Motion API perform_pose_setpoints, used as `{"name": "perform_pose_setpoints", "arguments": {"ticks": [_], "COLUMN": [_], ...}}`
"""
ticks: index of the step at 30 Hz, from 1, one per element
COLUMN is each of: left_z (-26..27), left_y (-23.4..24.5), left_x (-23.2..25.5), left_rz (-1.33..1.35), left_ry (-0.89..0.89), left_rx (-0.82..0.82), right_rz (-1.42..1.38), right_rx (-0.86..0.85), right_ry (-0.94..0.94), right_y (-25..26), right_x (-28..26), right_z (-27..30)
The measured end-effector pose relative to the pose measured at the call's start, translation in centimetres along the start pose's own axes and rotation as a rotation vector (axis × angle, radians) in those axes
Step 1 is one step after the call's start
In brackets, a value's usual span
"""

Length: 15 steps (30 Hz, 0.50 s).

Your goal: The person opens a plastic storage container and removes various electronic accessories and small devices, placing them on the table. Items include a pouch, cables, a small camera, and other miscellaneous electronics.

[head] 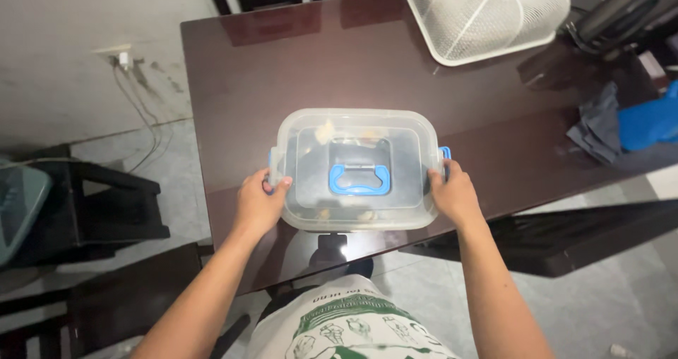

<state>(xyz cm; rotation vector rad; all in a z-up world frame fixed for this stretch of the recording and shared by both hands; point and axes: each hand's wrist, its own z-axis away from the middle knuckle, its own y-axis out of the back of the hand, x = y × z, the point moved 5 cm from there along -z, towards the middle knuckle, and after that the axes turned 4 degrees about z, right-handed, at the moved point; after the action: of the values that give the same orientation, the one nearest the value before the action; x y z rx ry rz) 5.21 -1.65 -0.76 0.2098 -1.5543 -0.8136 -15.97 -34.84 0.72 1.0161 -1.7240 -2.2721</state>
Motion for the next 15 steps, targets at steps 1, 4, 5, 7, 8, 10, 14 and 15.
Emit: {"name": "perform_pose_setpoints", "arguments": {"ticks": [1, 4, 5, 7, 8, 10, 14, 15], "left_z": [-0.4, -1.7, -2.0, -2.7, -2.9, -3.2, -3.4, -3.4], "left_y": [0.0, 0.0, 0.1, 0.3, 0.4, 0.6, 1.3, 1.5], "left_x": [-0.2, -0.5, -0.6, -0.5, -0.3, 0.0, 0.9, 1.1], "left_rz": [0.001, 0.002, -0.001, -0.005, -0.006, -0.012, -0.025, -0.029], "left_ry": [-0.011, -0.040, -0.046, -0.066, -0.079, -0.079, -0.100, -0.121], "left_rx": [-0.008, -0.037, -0.048, -0.068, -0.076, -0.101, -0.115, -0.103], "right_rz": [-0.022, -0.048, -0.032, -0.031, -0.047, -0.065, -0.043, -0.031], "right_rx": [0.005, 0.038, 0.058, 0.081, 0.084, 0.099, 0.182, 0.208], "right_ry": [-0.006, -0.020, -0.023, -0.035, -0.045, -0.064, -0.060, -0.047], "right_y": [-0.1, -0.1, -0.2, -0.4, -0.5, -0.6, -0.8, -0.8], "right_x": [0.1, 0.2, 0.2, 0.2, 0.2, 0.2, -0.1, -0.3], "right_z": [0.2, 1.3, 1.8, 2.7, 3.0, 3.6, 4.0, 4.0]}}
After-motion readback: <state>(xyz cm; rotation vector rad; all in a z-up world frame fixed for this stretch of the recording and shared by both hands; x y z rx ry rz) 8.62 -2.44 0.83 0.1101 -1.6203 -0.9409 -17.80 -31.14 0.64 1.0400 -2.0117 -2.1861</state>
